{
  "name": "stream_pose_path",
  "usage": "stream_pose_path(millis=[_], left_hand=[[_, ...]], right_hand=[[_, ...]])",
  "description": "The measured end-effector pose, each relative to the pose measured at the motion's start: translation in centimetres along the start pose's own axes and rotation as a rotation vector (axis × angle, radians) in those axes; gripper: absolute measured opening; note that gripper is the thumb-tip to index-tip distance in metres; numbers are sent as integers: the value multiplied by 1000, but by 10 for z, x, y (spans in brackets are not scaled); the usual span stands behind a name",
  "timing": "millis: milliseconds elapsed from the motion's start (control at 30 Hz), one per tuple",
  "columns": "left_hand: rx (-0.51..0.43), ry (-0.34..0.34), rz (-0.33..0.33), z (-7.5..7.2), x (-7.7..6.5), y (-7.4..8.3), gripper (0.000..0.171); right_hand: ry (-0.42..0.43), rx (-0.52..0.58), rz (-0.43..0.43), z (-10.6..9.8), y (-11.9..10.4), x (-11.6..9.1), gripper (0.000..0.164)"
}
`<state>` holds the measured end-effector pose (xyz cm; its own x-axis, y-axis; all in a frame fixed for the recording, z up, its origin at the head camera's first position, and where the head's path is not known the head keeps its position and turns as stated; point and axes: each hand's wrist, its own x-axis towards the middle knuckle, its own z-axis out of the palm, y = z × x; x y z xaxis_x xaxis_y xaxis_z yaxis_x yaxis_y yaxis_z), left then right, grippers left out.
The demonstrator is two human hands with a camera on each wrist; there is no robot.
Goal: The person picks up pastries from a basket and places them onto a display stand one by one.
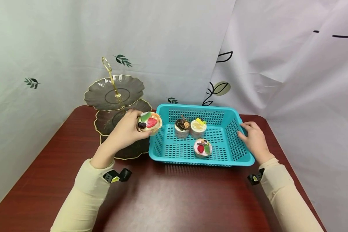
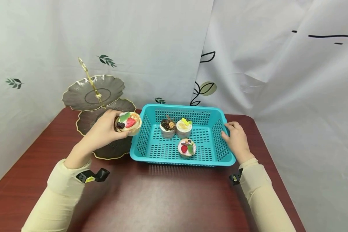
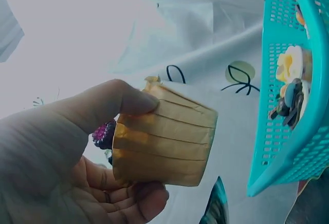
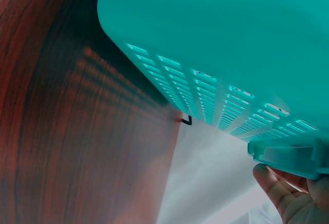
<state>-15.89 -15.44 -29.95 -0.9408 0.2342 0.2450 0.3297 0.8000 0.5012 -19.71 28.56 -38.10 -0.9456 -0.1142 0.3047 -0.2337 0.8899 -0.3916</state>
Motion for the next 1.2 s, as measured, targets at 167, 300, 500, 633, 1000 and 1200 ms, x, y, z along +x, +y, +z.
stream_pose_path(millis=[167, 300, 500, 633, 1000, 1200], left_hand=[[20, 84, -69, -5, 1, -7, 56], [70, 162, -108, -5, 1, -13, 55], [118, 228, -163, -2, 1, -20, 57], [125, 240, -194, -1, 2, -22, 58], [145, 235, -223, 0, 5, -33, 63], [125, 236, -212, -1, 7, -40, 71]], right_hand=[[2, 1, 1, 1, 1, 1, 44], [1, -7, -5, 1, 1, 0, 45], [-1, -14, -13, 0, 1, -2, 46], [-7, -10, -8, -2, -1, -3, 45], [-6, -9, -8, -3, -2, -1, 45], [-1, -9, -11, 0, -2, 0, 46]])
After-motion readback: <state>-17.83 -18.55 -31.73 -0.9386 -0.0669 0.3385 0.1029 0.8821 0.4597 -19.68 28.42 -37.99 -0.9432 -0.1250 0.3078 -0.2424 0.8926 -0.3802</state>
